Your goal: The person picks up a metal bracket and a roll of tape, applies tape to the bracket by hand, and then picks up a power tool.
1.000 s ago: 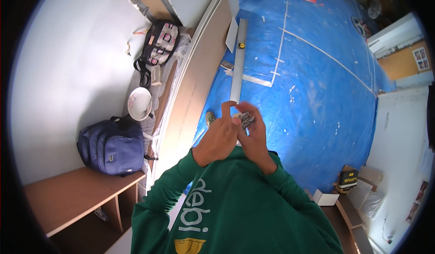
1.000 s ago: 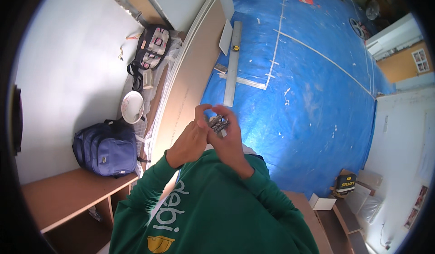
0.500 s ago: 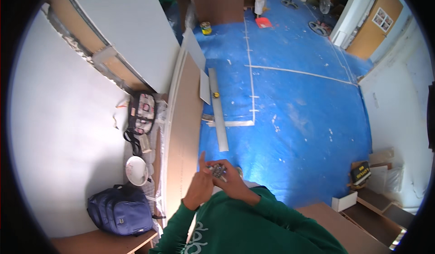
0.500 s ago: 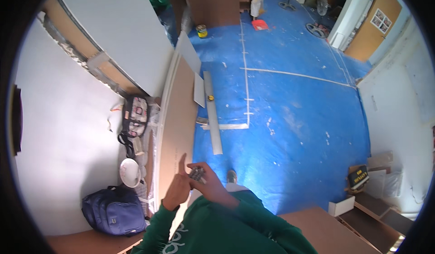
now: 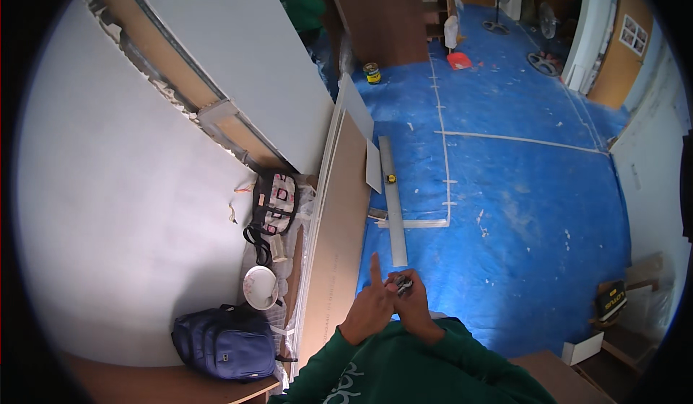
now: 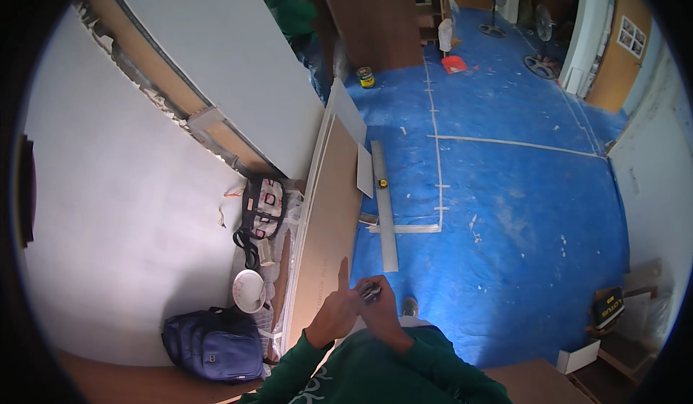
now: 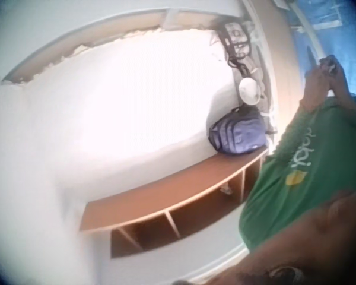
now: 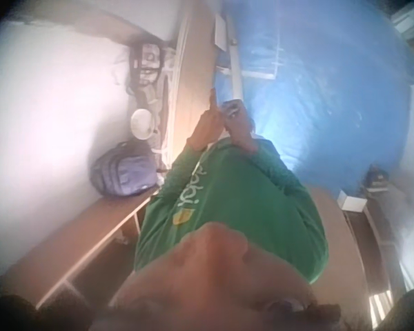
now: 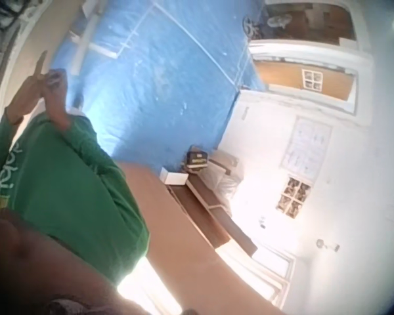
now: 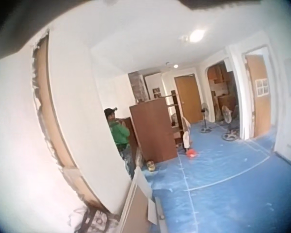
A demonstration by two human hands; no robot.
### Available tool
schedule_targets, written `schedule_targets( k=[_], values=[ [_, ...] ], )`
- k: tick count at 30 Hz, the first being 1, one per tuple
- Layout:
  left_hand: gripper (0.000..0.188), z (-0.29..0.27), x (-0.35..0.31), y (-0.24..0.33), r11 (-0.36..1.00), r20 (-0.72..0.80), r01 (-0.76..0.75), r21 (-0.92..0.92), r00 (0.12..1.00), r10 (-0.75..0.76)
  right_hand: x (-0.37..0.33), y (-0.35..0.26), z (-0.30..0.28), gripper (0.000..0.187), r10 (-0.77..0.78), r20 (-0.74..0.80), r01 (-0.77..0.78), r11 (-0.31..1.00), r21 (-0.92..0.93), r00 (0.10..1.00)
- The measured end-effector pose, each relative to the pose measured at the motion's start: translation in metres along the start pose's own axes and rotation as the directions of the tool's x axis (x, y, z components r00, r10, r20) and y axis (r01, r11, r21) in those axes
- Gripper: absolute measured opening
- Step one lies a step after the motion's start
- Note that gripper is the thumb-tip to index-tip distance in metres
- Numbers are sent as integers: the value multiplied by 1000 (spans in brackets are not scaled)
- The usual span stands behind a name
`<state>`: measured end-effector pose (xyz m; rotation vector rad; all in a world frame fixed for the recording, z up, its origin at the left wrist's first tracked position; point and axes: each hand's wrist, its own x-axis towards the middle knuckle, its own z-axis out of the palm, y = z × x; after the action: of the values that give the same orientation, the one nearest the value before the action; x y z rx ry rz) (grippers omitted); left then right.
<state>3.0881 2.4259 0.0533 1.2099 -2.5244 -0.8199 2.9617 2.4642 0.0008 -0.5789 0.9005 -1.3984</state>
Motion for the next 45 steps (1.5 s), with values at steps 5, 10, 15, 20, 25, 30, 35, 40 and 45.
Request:
schedule_targets(
  k=[5,10,15,20,25,30,35,40,45],
  values=[
    [55,-8,-1,0,988,-28,37,-152,999,-42,2,-9,2,33,58,15,-57,998,-39,998],
    [48,-14,1,-3,992,11,-125,27,992,125,2,-10,5,37,33,-1,-33,999,25,999],
    [75,-18,3,6,888,213,267,-373,957,-199,3,-18,4,38,25,18,-24,997,-74,1000],
    [100,-39,-1,7,817,265,229,-529,959,-97,0,-27,7,31,63,14,-61,990,-124,998],
    [93,-43,-14,8,866,234,215,-452,965,-117,-5,-19,6,27,66,-12,-67,979,-190,998],
    [78,-32,-22,25,925,113,269,-270,962,-246,-6,-9,11,26,-85,-85,79,995,-67,993],
    [65,-24,-30,34,972,-103,195,-130,973,-209,-10,-14,14,27,-28,-96,28,1000,4,995],
    [53,-13,-43,20,993,-106,119,1,987,-119,-12,-13,18,27,3,-131,5,998,65,991],
    [45,-8,-51,6,1000,-255,-9,-19,967,4,-16,-15,23,27,32,-133,-32,999,8,991]
  ],
)
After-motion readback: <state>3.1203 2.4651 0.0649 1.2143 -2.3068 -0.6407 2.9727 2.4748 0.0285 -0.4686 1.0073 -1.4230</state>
